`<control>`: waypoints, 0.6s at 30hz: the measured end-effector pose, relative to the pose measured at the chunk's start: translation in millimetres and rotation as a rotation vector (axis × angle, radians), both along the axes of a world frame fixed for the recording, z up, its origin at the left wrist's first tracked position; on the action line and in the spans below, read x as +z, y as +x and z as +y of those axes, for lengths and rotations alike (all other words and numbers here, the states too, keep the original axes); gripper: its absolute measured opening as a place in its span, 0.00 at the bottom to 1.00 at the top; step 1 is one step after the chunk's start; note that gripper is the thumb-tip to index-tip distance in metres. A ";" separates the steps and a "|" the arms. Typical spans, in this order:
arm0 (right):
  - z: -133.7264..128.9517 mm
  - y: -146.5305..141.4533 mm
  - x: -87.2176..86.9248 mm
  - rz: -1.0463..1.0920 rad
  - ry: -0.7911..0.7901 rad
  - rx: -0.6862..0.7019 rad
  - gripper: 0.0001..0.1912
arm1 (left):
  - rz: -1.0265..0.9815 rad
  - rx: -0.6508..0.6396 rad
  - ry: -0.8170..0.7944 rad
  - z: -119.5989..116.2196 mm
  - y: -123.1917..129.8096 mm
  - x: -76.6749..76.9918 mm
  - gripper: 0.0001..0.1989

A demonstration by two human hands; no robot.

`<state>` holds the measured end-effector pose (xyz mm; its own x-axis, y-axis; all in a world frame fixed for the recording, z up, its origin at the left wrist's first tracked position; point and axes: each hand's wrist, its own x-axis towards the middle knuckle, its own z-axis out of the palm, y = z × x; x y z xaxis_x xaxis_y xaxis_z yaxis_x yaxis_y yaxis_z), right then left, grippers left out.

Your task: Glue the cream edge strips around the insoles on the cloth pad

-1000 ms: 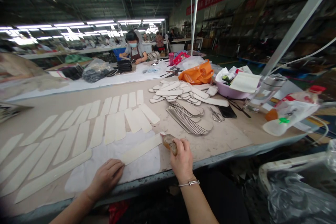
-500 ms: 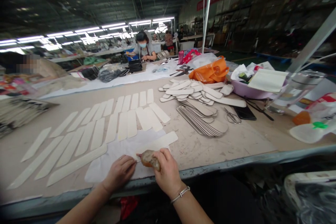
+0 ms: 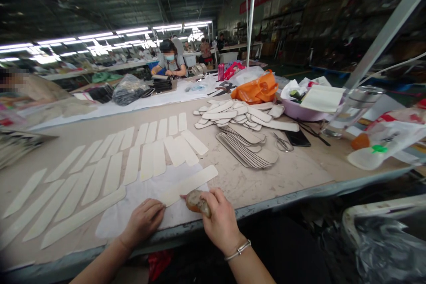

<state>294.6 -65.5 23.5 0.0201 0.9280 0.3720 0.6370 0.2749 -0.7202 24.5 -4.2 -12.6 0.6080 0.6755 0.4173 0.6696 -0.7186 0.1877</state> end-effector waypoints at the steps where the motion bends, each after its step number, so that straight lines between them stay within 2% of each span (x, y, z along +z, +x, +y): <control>1: 0.4 7.6 -1.2 -0.019 0.011 -0.044 0.21 | -0.001 -0.002 -0.001 0.3 -0.1 -0.2 0.06; 7: 5.2 48.9 -8.5 -0.127 0.064 -0.299 0.18 | 0.001 0.001 0.001 1.0 -0.6 -0.4 0.06; 11: 7.6 53.6 -7.6 -0.171 0.058 -0.392 0.19 | 0.015 0.004 -0.003 1.0 -1.6 -1.8 0.06; 14: 7.1 37.2 -4.7 -0.058 0.099 -0.307 0.19 | 0.020 -0.002 0.007 1.6 -2.3 -3.0 0.06; 18: 5.0 0.8 -2.3 0.044 0.120 -0.069 0.21 | 0.024 -0.006 0.010 2.1 -1.7 -2.1 0.05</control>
<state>295.4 -60.5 21.2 0.1010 0.8726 0.4778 0.6260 0.3175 -0.7122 22.8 -2.1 -14.7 0.6219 0.6677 0.4092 0.6696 -0.7243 0.1642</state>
